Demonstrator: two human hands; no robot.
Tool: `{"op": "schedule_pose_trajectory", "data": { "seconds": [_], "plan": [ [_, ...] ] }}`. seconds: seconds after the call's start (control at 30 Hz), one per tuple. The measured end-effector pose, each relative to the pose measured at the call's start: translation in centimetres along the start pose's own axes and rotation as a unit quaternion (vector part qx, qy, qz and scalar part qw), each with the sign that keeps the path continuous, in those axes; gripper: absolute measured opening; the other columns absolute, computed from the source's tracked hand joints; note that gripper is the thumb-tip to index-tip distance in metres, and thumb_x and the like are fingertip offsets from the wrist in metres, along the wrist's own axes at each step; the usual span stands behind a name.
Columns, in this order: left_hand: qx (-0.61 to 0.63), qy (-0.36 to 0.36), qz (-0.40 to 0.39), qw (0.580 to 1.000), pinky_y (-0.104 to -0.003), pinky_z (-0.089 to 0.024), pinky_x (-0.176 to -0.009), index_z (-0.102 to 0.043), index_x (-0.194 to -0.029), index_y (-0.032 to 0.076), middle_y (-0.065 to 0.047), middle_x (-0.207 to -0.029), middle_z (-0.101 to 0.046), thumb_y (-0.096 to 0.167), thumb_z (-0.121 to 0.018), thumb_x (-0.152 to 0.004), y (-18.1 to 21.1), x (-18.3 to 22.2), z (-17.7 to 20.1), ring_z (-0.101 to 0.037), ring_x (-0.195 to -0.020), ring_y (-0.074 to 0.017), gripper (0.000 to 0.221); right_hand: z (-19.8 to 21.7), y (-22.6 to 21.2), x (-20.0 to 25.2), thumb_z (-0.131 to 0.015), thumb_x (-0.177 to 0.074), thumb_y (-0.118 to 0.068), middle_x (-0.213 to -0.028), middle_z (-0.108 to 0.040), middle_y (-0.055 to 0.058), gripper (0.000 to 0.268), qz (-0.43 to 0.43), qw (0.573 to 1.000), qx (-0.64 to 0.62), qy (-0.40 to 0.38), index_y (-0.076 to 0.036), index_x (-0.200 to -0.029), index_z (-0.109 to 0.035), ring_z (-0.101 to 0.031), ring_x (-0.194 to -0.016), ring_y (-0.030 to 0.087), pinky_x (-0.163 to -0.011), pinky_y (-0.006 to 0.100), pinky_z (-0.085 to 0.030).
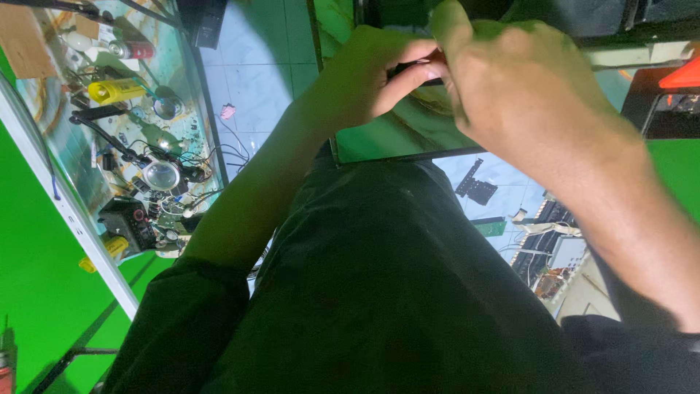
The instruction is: The person uses a screwdriver to remove screws from the internal component of an electronic device, then detaches a wire from a plastic housing and removes a small piece by hand.
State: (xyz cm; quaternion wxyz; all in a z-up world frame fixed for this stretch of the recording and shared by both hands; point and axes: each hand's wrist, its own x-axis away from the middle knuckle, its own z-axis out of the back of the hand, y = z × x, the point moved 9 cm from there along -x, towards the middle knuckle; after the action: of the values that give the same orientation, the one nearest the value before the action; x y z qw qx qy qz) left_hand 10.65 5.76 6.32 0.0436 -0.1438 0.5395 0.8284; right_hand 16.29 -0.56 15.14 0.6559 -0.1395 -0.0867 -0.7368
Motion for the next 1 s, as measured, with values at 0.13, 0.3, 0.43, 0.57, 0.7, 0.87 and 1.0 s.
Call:
{"op": "schedule_pose_trajectory", "data": {
  "seconds": [0.13, 0.3, 0.43, 0.57, 0.7, 0.87, 1.0],
  "plan": [
    [-0.014, 0.017, 0.004, 1.000, -0.036, -0.051, -0.072, -0.069, -0.116, 0.001, -0.011, -0.095, -0.073, 0.021, -0.074, -0.103, -0.1, 0.5, 0.2, -0.068, -0.080, -0.0244, 0.024, 0.1, -0.2, 0.1, -0.071, -0.102, -0.022, -0.062, -0.067, 0.015, 0.055, -0.067, 0.997, -0.009, 0.025, 0.017, -0.136, -0.054, -0.070, -0.052, 0.027, -0.045, 0.036, -0.056],
    [0.024, -0.044, 0.042, 0.998, -0.035, -0.049, -0.066, -0.071, -0.121, 0.005, -0.009, -0.094, -0.074, 0.018, -0.066, -0.109, -1.3, 0.2, -1.4, -0.066, -0.072, -0.0217, 0.019, -1.5, 0.5, 0.3, -0.069, -0.098, -0.019, -0.060, -0.066, 0.015, 0.037, -0.073, 0.994, -0.009, -0.083, 0.008, -0.123, -0.060, -0.070, -0.051, 0.028, -0.049, 0.039, -0.055],
    [-0.006, -0.029, 0.010, 1.000, -0.035, -0.052, -0.074, -0.071, -0.114, 0.004, -0.009, -0.094, -0.073, 0.018, -0.066, -0.113, -0.8, -0.1, -1.1, -0.068, -0.079, -0.0216, 0.014, 0.5, -0.6, 0.5, -0.072, -0.087, -0.013, -0.062, -0.066, 0.016, 0.040, 0.042, 0.998, 0.008, 0.055, 0.008, -0.119, -0.062, -0.071, -0.056, 0.028, -0.052, 0.037, -0.056],
    [0.036, 0.026, -0.026, 0.999, -0.035, -0.054, -0.078, -0.070, -0.108, 0.004, -0.009, -0.096, -0.074, 0.013, -0.066, -0.107, 0.9, 0.3, -0.2, -0.071, -0.084, -0.0212, 0.010, -0.3, -0.2, 0.0, -0.063, -0.111, -0.035, -0.062, -0.065, 0.015, 0.037, -0.018, 0.999, 0.029, 0.034, 0.001, -0.104, -0.067, -0.069, -0.053, 0.029, -0.050, 0.037, -0.055],
    [0.043, 0.026, 0.008, 0.999, -0.033, -0.053, -0.079, -0.068, -0.104, 0.004, -0.007, -0.097, -0.075, 0.012, -0.063, -0.110, 0.2, 0.3, -0.6, -0.072, -0.088, -0.0208, 0.011, -1.4, -0.4, 0.4, -0.056, -0.110, -0.027, -0.059, -0.064, 0.013, 0.031, -0.028, 0.999, -0.017, 0.002, 0.002, -0.107, -0.068, -0.066, -0.049, 0.028, -0.047, 0.039, -0.052],
    [0.009, -0.007, 0.017, 1.000, -0.033, -0.047, -0.063, -0.069, -0.103, 0.001, -0.009, -0.086, -0.071, 0.012, -0.065, -0.108, -0.4, 0.2, -0.5, -0.065, -0.069, -0.0212, 0.013, -0.7, -0.9, 0.8, -0.064, -0.106, -0.029, -0.059, -0.065, 0.010, 0.036, 0.088, 0.991, 0.075, 0.061, -0.008, -0.077, -0.066, -0.067, -0.053, 0.026, -0.057, 0.037, -0.056],
    [-0.021, -0.042, 0.020, 0.999, -0.038, -0.041, -0.061, -0.074, -0.103, 0.002, -0.013, -0.069, -0.057, 0.007, -0.063, -0.104, -1.6, -0.5, -1.1, -0.054, -0.060, -0.0235, 0.011, -0.1, 0.2, 0.1, -0.067, -0.100, -0.015, -0.060, -0.064, 0.019, 0.028, -0.008, 0.993, -0.035, 0.110, 0.010, -0.111, -0.065, -0.068, -0.051, 0.031, -0.047, 0.040, -0.054]
  ]
}}
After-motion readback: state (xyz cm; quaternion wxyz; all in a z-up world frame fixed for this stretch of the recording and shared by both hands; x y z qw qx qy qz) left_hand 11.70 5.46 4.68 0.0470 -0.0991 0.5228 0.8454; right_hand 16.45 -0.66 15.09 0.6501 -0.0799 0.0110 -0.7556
